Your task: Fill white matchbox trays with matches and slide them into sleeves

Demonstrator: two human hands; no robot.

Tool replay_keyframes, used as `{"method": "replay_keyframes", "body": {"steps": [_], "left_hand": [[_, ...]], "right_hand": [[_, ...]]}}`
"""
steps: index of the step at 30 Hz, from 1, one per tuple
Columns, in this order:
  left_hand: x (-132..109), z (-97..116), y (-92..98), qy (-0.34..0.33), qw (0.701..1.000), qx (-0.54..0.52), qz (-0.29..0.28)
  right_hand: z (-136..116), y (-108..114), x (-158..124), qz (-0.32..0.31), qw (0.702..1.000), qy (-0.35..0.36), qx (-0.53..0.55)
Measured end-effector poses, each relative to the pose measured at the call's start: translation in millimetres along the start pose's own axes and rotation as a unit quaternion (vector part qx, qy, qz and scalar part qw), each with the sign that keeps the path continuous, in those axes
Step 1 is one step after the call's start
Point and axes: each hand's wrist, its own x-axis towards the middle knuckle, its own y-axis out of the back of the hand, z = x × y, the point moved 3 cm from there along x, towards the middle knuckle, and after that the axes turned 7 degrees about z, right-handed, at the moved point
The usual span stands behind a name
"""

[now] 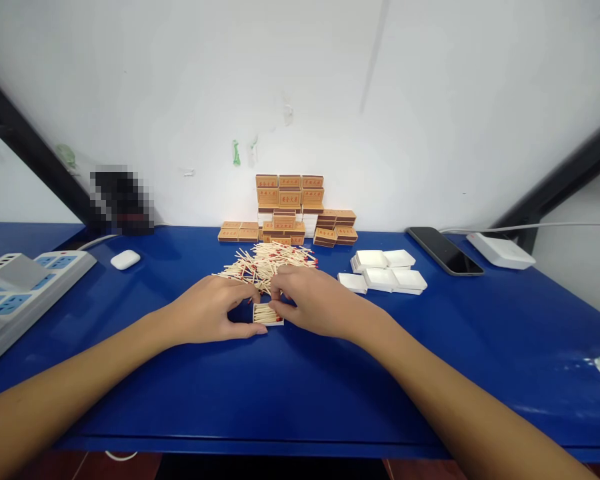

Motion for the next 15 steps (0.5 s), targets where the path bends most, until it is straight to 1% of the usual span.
{"method": "replay_keyframes", "body": {"steps": [4, 8, 10, 13, 15], "left_hand": [[-0.7, -0.2, 0.2, -0.001, 1.000, 0.001, -0.003], [-0.8, -0.3, 1.9, 0.006, 1.000, -0.005, 0.003], [-0.4, -1.0, 3.0, 0.012, 1.000, -0.011, 0.006], [0.6, -1.9, 4.2, 0.013, 1.000, -0.025, 0.003], [0.9, -2.2, 4.5, 0.006, 0.999, -0.038, 0.000]], "right_hand": [[-1.6, 1.7, -0.3, -0.005, 1.000, 0.000, 0.015], [-2.4, 9.4, -2.3, 0.004, 1.000, -0.015, 0.026], [-0.9, 11.3, -3.8, -0.010, 0.999, -0.022, 0.033], [1.9, 8.3, -6.0, -0.047, 0.998, -0.027, 0.038], [1.6, 5.9, -6.7, -0.053, 0.998, -0.028, 0.033]]}}
